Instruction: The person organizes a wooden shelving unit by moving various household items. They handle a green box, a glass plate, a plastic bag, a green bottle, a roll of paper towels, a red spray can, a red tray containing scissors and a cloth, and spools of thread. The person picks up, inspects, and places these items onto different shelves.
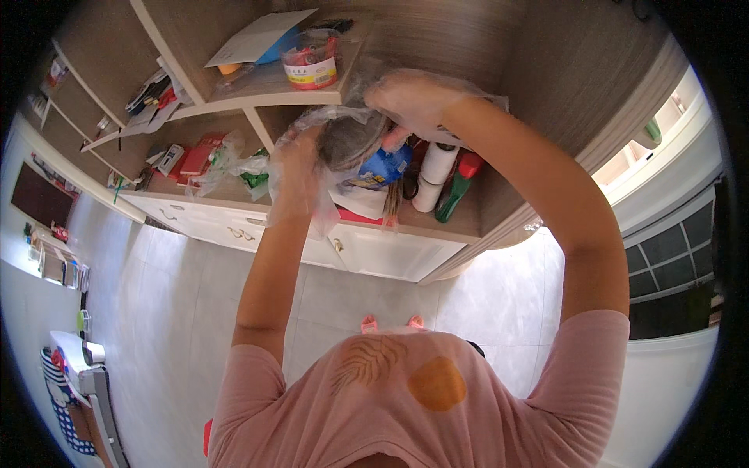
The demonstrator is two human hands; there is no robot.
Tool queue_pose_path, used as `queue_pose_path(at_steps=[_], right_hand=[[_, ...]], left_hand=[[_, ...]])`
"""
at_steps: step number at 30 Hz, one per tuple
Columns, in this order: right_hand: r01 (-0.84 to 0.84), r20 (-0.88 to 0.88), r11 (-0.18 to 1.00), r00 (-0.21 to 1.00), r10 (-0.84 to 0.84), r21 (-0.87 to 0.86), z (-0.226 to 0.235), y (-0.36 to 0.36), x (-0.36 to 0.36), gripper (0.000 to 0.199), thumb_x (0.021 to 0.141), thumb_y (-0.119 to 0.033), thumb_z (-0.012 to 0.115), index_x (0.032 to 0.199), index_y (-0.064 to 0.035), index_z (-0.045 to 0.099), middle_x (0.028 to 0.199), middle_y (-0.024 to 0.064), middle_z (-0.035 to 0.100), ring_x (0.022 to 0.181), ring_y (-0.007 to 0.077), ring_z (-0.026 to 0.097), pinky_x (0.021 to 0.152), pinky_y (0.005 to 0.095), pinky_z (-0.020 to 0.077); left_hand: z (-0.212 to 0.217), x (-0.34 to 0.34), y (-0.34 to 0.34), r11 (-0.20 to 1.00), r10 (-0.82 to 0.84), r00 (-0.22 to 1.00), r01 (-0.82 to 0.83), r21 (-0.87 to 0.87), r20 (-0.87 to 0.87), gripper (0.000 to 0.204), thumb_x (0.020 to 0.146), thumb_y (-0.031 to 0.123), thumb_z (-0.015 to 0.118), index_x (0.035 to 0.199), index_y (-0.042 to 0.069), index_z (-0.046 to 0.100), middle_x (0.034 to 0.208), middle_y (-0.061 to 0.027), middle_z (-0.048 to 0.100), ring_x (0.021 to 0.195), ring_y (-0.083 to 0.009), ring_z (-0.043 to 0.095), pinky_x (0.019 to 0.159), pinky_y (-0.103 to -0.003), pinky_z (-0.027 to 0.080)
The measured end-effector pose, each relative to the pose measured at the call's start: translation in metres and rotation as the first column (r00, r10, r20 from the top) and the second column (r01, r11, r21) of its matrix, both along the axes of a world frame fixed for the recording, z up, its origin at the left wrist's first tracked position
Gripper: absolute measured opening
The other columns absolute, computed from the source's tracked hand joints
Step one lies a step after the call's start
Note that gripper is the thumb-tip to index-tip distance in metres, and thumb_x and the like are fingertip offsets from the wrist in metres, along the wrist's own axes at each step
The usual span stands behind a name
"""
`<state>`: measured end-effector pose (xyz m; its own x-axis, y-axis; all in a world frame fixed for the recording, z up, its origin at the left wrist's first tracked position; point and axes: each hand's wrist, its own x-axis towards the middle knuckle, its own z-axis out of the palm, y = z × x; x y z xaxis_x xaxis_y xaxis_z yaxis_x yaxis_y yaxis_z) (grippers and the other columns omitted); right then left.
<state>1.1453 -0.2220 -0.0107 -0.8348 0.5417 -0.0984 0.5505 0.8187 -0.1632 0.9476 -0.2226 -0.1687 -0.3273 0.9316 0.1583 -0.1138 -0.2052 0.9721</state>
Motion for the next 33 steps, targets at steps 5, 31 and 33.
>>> queue_pose_path(at_steps=[5, 31, 33], right_hand=[[0.011, -0.206, 0.984, 0.977, -0.048, -0.178, -0.020, -0.012, 0.005, 0.031, 0.085, -0.022, 0.047, 0.088, 0.0083, 0.053, 0.086, 0.0141, 0.058, 0.080, 0.0241, 0.064, 0.068, 0.0303, 0.0520], [0.051, -0.274, 0.769, 0.948, 0.164, 0.637, -0.078, -0.211, 0.163, 0.016, 0.067, -0.016, 0.059, 0.073, -0.0022, 0.054, 0.063, 0.0139, 0.043, 0.071, 0.0273, 0.053, 0.063, 0.0325, 0.0453], [0.199, -0.510, 0.935, 0.860, -0.024, 0.292, -0.089, -0.230, 0.204, 0.017, 0.075, -0.011, 0.054, 0.084, 0.0032, 0.051, 0.067, 0.0221, 0.051, 0.075, 0.0348, 0.057, 0.067, 0.0402, 0.0464]], left_hand=[[0.022, 0.010, -0.044, 0.973, -0.207, 0.920, 0.159, 0.166, 0.332, 0.027, 0.080, -0.001, 0.056, 0.107, -0.005, 0.054, 0.101, -0.0132, 0.060, 0.091, -0.0209, 0.059, 0.082, -0.030, 0.048], [0.023, 0.162, -0.259, 0.998, -0.018, 0.982, 0.027, -0.048, 0.190, 0.030, 0.083, 0.004, 0.058, 0.112, 0.001, 0.054, 0.113, -0.0083, 0.053, 0.100, -0.0190, 0.052, 0.090, -0.031, 0.043], [0.023, 0.207, -0.276, 0.991, -0.043, 0.987, 0.061, -0.116, 0.155, 0.031, 0.081, 0.004, 0.059, 0.112, 0.002, 0.055, 0.112, -0.0079, 0.054, 0.100, -0.0182, 0.052, 0.089, -0.031, 0.043]])
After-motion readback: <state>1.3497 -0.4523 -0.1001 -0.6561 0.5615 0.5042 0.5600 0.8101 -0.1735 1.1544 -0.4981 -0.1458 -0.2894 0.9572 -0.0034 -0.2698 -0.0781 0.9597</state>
